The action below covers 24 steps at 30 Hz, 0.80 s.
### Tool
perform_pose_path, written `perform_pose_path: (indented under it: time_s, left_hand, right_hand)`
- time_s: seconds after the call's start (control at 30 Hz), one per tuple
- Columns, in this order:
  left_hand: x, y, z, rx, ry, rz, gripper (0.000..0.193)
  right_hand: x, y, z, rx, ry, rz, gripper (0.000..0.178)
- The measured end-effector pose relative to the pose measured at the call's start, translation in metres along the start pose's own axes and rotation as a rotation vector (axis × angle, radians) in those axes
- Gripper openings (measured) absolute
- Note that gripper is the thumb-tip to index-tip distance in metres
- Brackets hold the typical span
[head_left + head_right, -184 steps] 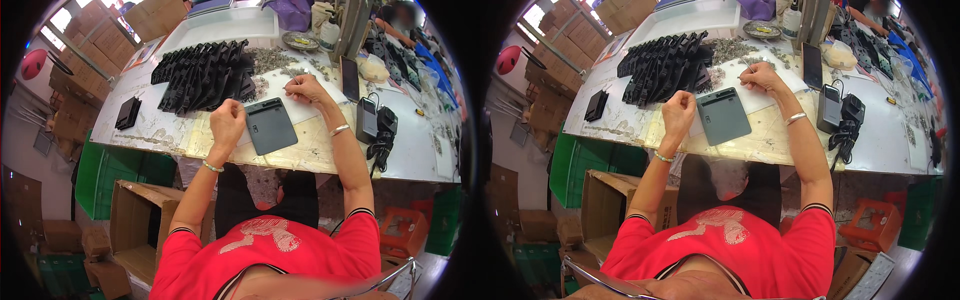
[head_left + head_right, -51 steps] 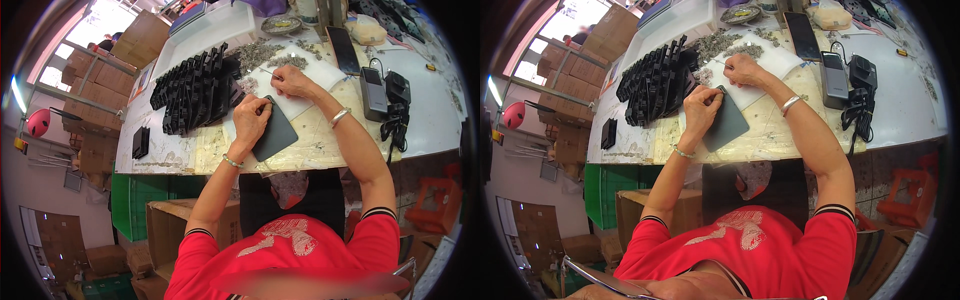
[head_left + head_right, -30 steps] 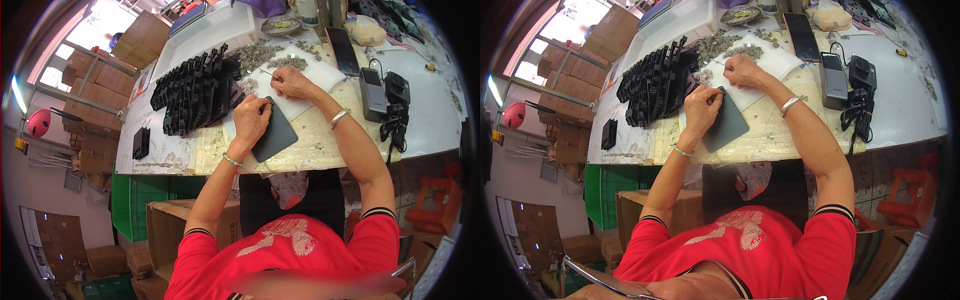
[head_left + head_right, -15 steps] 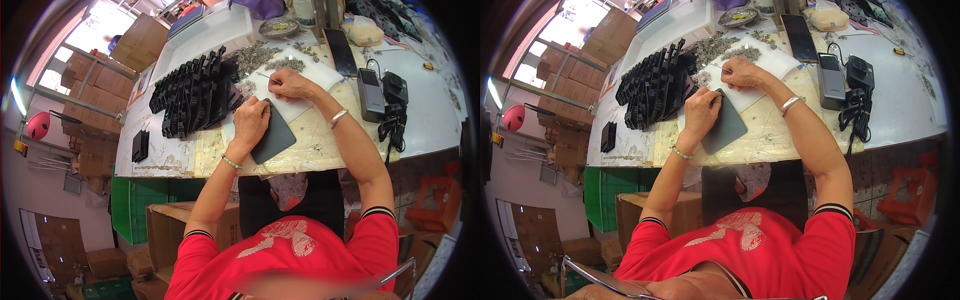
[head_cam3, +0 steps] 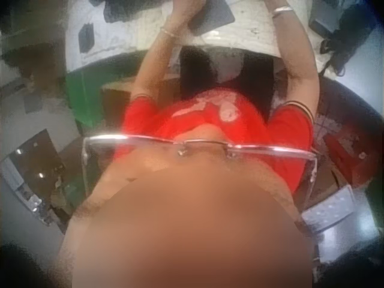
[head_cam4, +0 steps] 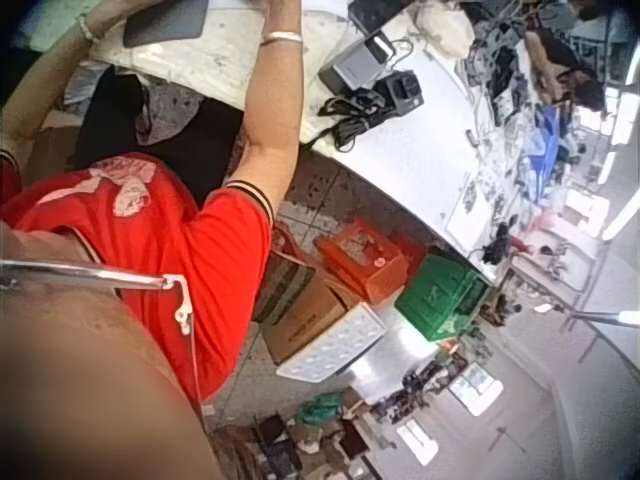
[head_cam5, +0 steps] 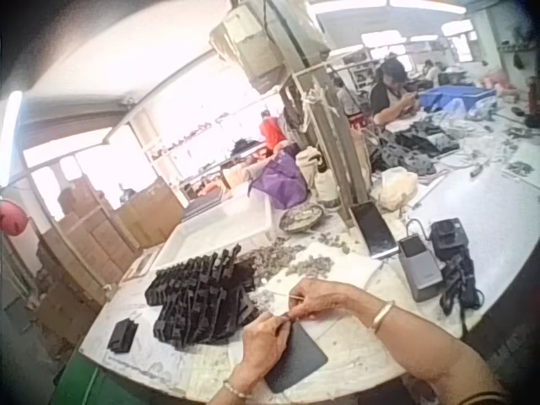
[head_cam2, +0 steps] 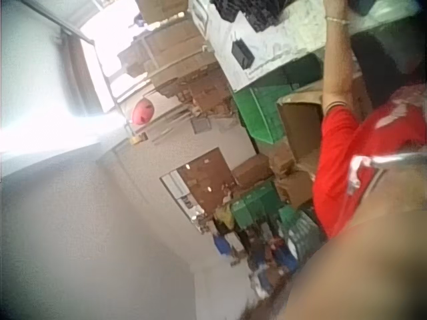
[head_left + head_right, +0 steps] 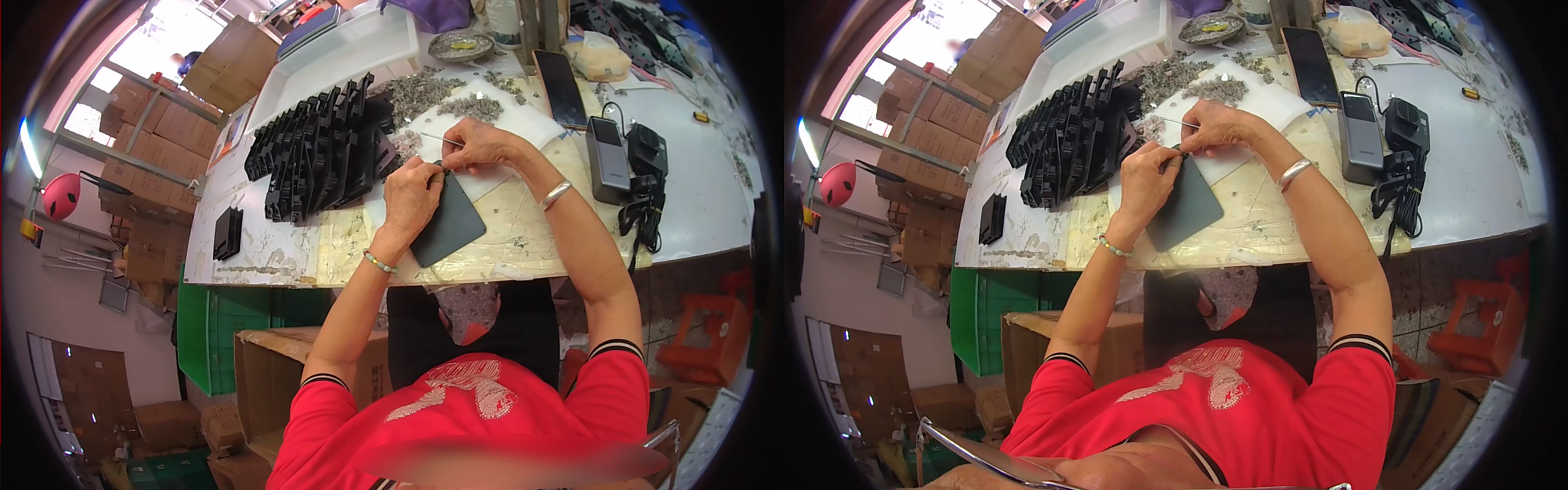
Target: Assembling black plastic housings using small metal pins at a factory workbench.
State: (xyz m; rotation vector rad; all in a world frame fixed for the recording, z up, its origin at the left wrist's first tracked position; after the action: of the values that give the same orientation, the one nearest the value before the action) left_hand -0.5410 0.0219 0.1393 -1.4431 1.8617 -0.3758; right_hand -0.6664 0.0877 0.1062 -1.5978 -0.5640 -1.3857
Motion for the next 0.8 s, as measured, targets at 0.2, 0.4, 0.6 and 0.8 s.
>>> perform_pose_path:
  time_s: [0.2, 0.4, 0.6, 0.8]
  left_hand:
    - [0.002, -0.003, 0.002, -0.005, -0.02, 0.028, 0.007]
    - [0.007, -0.008, 0.0, 0.0, -0.067, 0.107, 0.008]
    - [0.013, -0.025, 0.0, -0.133, -0.044, 0.007, 0.007]
    - [0.013, -0.021, 0.005, -0.112, 0.078, -0.064, 0.011]
  right_hand:
    - [0.002, 0.001, -0.001, -0.026, -0.02, 0.086, 0.017]
    - [0.004, 0.004, -0.001, -0.015, -0.015, 0.162, 0.016]
    - [0.009, 0.003, 0.006, 0.03, 0.02, 0.072, 0.016]
    - [0.006, 0.005, 0.004, 0.018, 0.045, 0.121, 0.013]
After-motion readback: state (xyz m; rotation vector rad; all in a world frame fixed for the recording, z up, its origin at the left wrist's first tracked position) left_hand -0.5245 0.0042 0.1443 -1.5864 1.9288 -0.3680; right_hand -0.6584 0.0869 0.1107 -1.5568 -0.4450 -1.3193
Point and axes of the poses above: each hand's wrist, its own z-axis away from the middle knuckle, its own y-axis out of the palm, x = y × z, the point moved 7 cm from there along -z, towards the middle knuckle, and after that the axes turned 10 degrees about -x, right-handed, at the moved point
